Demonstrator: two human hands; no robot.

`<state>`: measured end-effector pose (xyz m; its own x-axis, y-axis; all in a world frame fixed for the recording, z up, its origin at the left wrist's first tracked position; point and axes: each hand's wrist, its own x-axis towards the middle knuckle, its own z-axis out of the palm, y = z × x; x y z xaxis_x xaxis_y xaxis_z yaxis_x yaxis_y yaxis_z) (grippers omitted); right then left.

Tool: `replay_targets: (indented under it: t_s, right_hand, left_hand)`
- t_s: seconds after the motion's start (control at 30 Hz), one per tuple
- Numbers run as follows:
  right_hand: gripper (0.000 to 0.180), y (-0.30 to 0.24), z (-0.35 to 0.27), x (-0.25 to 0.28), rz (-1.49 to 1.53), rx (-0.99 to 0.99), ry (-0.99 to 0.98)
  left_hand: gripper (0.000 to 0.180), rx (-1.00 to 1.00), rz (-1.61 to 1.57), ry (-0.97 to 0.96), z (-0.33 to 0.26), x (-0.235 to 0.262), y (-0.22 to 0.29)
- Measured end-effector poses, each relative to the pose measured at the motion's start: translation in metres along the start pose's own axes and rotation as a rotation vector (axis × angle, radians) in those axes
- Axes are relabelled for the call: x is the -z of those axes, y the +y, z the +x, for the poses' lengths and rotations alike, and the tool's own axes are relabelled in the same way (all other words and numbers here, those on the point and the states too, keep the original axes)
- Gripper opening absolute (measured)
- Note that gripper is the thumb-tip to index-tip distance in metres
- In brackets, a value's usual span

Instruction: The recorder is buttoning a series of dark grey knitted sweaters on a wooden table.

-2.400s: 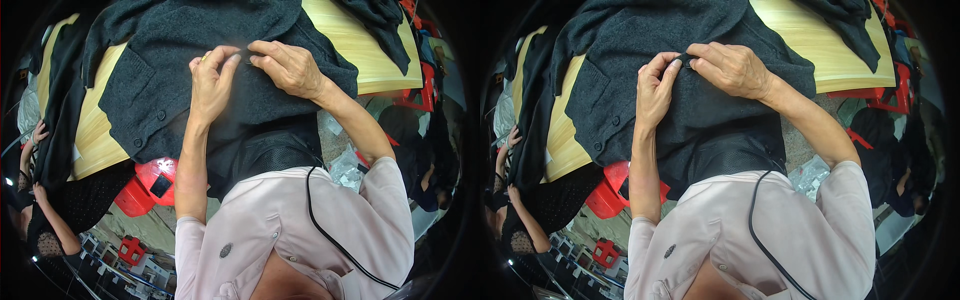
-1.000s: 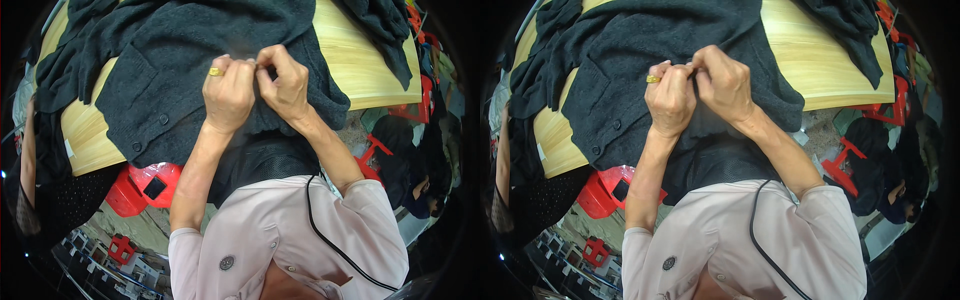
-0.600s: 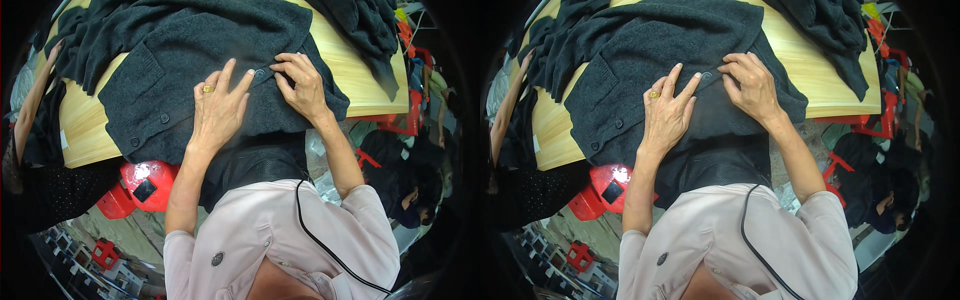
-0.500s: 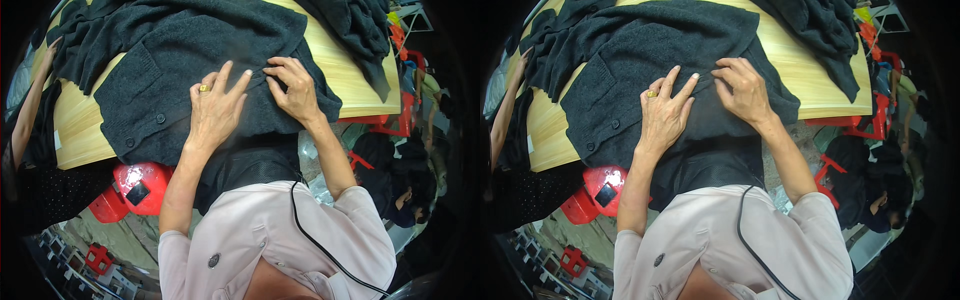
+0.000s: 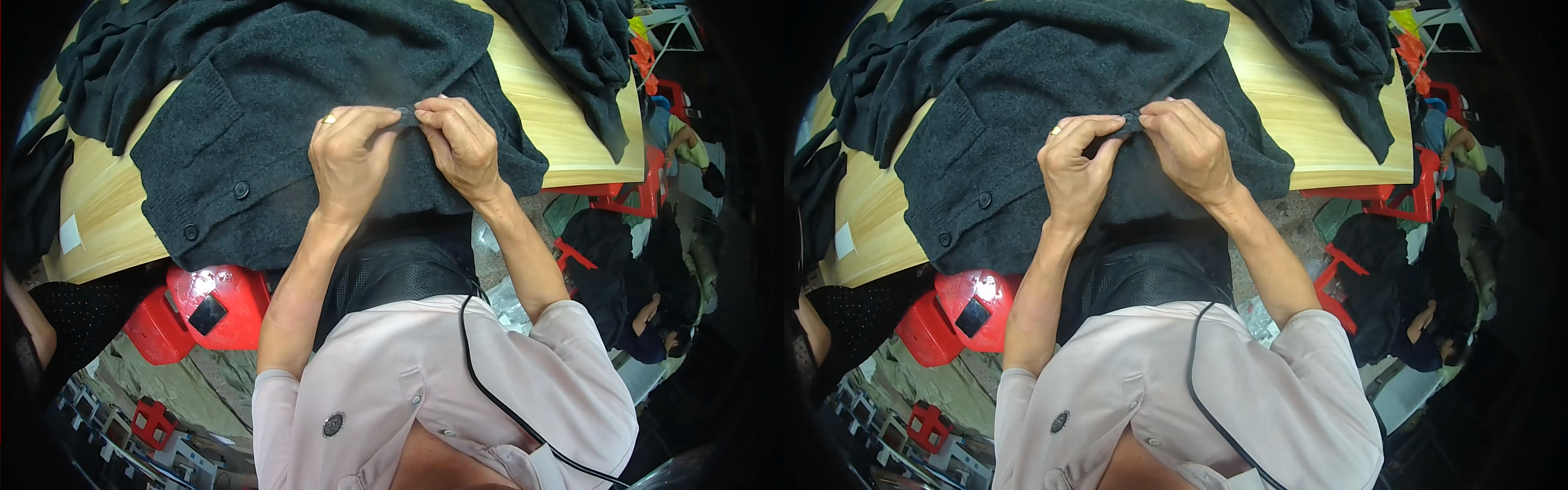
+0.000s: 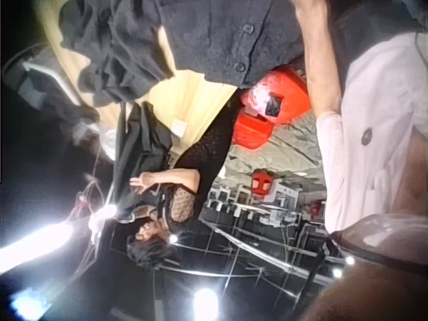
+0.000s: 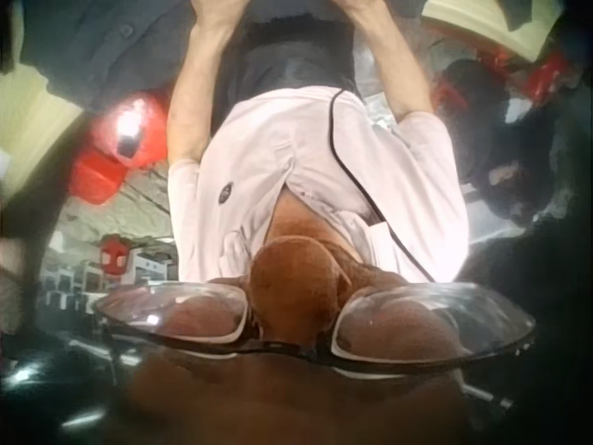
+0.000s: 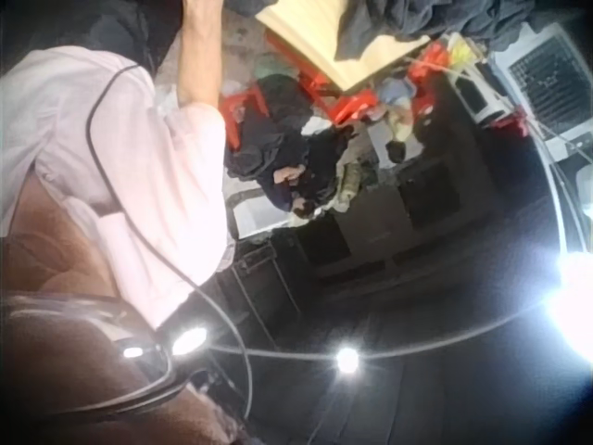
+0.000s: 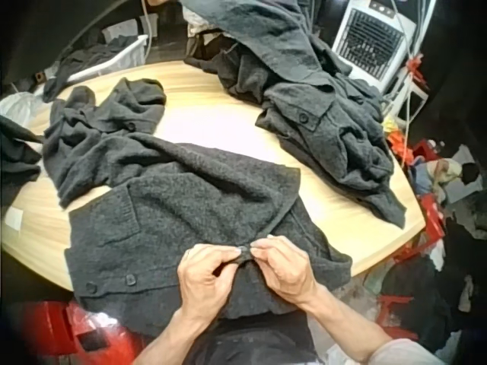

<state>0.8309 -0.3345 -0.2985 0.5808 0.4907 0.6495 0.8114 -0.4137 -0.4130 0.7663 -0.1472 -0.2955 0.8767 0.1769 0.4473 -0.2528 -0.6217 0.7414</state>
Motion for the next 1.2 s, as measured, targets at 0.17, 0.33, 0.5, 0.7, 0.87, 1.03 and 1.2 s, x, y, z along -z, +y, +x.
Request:
replay_targets:
  t_s: [0.17,0.33,0.5,0.7,0.87,1.03,1.2]
  right_hand:
    - [0.018,-0.002,0.0,-0.001,0.07,-0.02,0.01]
    - [0.02,-0.005,0.001,-0.001,0.095,0.078,0.028]
    - [0.023,-0.002,-0.002,-0.003,0.108,0.098,0.06]
    - [0.021,-0.001,0.003,-0.008,0.17,0.078,0.089]
    - [0.02,-0.001,0.001,-0.011,0.204,0.06,0.095]
    - [0.017,-0.003,0.003,-0.012,0.235,0.051,0.067]
    - [0.017,-0.007,0.005,-0.014,0.213,0.03,0.04]
  left_hand:
    - [0.02,0.006,-0.135,0.078,-0.001,-0.001,-0.001]
    - [0.022,0.005,-0.14,0.088,-0.001,-0.001,-0.002]
    - [0.025,0.048,-0.152,0.036,0.001,0.001,0.001]
    - [0.029,0.101,-0.162,-0.035,0.001,0.01,0.002]
    - [0.029,0.195,-0.272,-0.033,0.0,0.012,0.001]
    - [0.029,0.192,-0.245,0.03,0.001,0.007,-0.002]
    - [0.033,0.099,-0.123,0.109,0.004,-0.002,-0.003]
